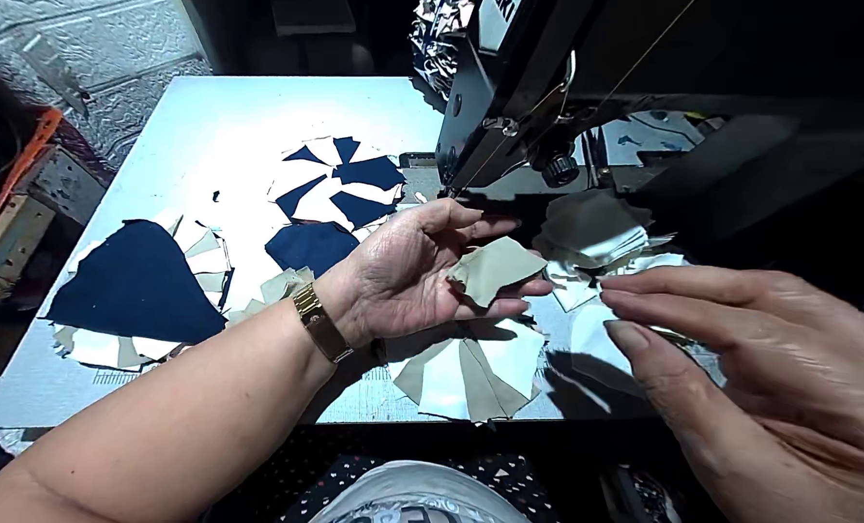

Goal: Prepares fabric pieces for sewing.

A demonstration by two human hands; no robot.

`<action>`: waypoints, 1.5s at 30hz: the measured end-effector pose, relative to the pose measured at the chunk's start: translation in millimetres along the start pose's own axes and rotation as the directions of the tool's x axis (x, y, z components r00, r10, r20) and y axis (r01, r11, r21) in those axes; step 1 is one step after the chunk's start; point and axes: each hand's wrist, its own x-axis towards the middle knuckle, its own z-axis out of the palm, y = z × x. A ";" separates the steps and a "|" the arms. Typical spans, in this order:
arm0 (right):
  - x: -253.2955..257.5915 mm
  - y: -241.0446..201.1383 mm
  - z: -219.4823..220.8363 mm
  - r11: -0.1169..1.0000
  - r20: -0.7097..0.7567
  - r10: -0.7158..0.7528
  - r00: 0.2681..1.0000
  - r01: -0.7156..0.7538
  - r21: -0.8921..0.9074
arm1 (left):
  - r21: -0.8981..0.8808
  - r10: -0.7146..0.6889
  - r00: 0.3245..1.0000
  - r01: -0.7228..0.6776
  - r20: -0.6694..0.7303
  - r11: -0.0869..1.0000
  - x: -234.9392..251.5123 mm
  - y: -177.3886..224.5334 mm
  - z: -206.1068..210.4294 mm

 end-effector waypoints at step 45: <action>29.0 12.5 38.6 0.984 0.220 0.087 0.972 -0.119 0.135 | -0.015 -0.019 1.000 0.019 0.010 1.000 0.5 -11.0 1.7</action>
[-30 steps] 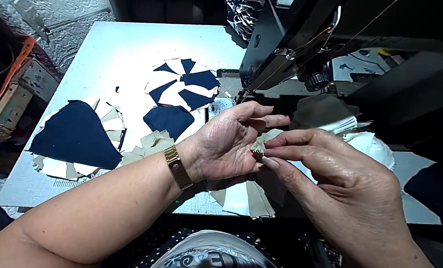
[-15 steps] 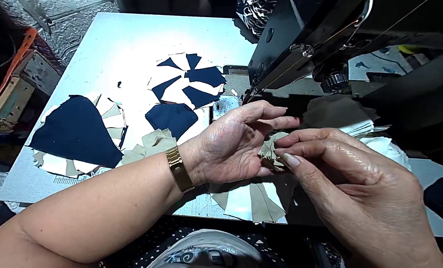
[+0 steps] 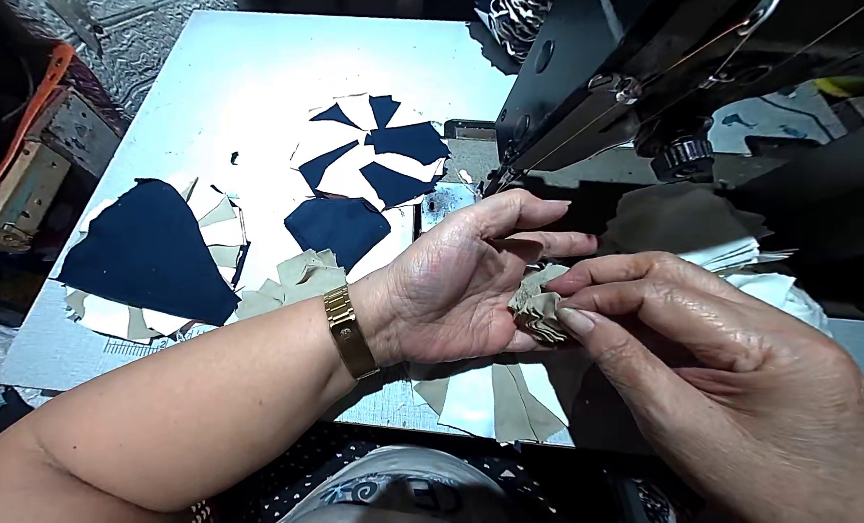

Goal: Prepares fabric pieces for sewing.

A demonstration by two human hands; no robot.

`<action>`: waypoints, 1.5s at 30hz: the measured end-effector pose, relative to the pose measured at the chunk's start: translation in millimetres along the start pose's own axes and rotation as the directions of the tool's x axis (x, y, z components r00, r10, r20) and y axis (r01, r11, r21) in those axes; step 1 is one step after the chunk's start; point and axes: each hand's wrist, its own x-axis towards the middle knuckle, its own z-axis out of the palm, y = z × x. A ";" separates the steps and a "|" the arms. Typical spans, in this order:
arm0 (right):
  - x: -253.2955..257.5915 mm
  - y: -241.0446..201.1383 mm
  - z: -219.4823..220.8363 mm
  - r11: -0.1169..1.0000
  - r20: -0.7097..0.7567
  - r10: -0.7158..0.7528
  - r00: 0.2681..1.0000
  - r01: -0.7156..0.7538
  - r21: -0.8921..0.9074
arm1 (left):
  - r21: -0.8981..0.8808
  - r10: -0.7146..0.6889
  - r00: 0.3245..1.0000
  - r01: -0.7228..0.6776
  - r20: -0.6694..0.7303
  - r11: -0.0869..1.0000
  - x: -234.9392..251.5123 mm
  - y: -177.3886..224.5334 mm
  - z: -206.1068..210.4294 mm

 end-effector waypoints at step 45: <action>-11.8 8.8 -8.6 0.995 -0.305 -0.047 0.951 0.016 -0.103 | 0.300 0.017 0.994 -0.049 0.108 0.953 -2.4 -1.2 3.1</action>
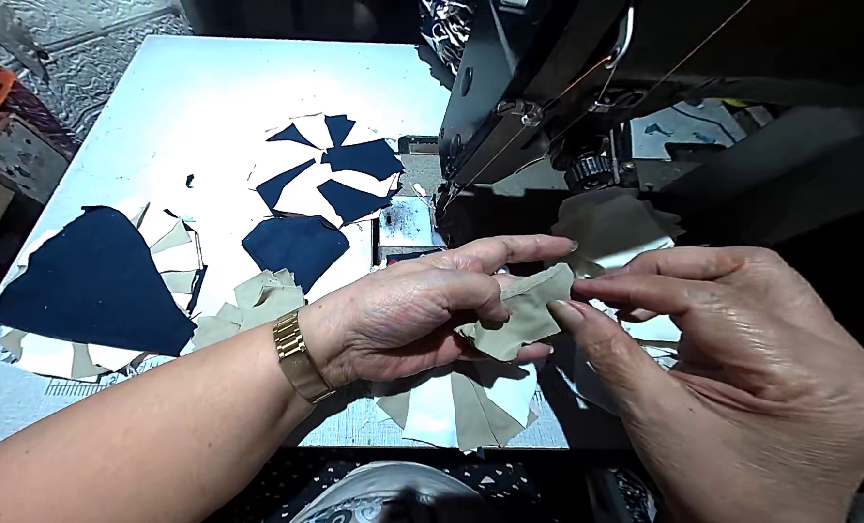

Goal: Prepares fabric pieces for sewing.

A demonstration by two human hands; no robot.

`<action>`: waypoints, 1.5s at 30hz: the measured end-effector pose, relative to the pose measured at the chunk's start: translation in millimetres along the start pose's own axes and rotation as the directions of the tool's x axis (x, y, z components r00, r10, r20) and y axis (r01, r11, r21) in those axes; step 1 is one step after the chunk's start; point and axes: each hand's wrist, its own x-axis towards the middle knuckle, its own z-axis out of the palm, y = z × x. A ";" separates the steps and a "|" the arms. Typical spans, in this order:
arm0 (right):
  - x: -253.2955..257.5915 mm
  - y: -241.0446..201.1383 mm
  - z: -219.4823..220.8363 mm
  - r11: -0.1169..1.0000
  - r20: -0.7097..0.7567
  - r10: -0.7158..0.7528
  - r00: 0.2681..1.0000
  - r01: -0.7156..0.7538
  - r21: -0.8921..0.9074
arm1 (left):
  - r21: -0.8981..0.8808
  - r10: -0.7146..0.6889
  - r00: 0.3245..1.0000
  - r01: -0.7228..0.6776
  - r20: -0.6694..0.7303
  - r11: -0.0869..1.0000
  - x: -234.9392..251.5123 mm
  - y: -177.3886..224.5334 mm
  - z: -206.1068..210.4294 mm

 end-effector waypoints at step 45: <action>11.2 -6.0 -13.5 0.960 0.023 0.112 0.993 -0.114 0.254 | 0.203 0.111 0.994 -0.107 -0.007 0.973 -0.1 -0.7 0.5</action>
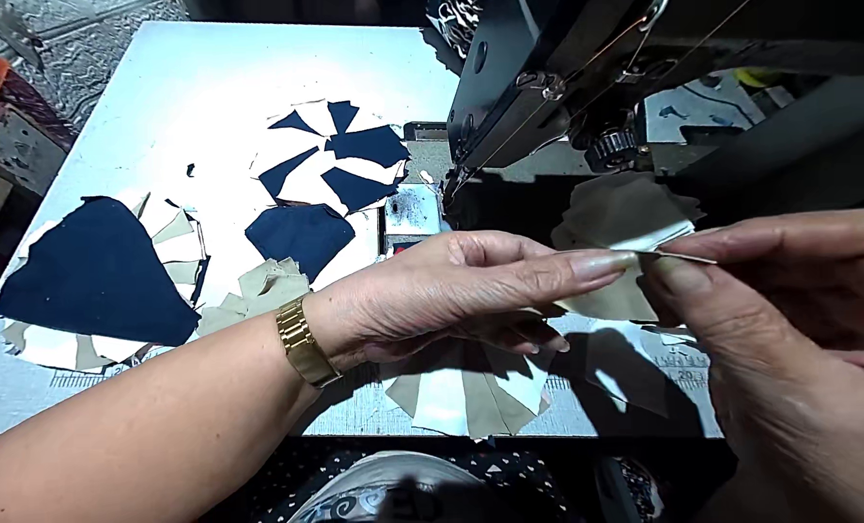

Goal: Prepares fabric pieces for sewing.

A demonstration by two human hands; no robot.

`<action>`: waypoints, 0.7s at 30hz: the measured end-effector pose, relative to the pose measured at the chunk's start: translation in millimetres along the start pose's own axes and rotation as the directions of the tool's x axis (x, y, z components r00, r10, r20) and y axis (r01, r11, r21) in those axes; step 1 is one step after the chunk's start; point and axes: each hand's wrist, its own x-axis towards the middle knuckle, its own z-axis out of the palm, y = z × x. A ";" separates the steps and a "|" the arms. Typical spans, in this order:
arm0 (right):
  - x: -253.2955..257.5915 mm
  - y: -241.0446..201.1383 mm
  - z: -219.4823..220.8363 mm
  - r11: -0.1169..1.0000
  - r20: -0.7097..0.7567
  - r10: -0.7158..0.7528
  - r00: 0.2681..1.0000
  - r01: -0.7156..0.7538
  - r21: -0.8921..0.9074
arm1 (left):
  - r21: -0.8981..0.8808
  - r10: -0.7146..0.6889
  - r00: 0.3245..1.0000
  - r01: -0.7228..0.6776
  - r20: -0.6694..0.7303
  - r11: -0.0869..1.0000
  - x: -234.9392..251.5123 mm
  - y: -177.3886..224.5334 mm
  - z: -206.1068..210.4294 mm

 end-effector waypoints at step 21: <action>-46.8 29.0 18.7 0.906 0.040 0.213 0.976 -0.182 -0.382 | 0.999 0.267 0.964 0.017 -0.008 -0.031 -2.9 -17.5 -4.8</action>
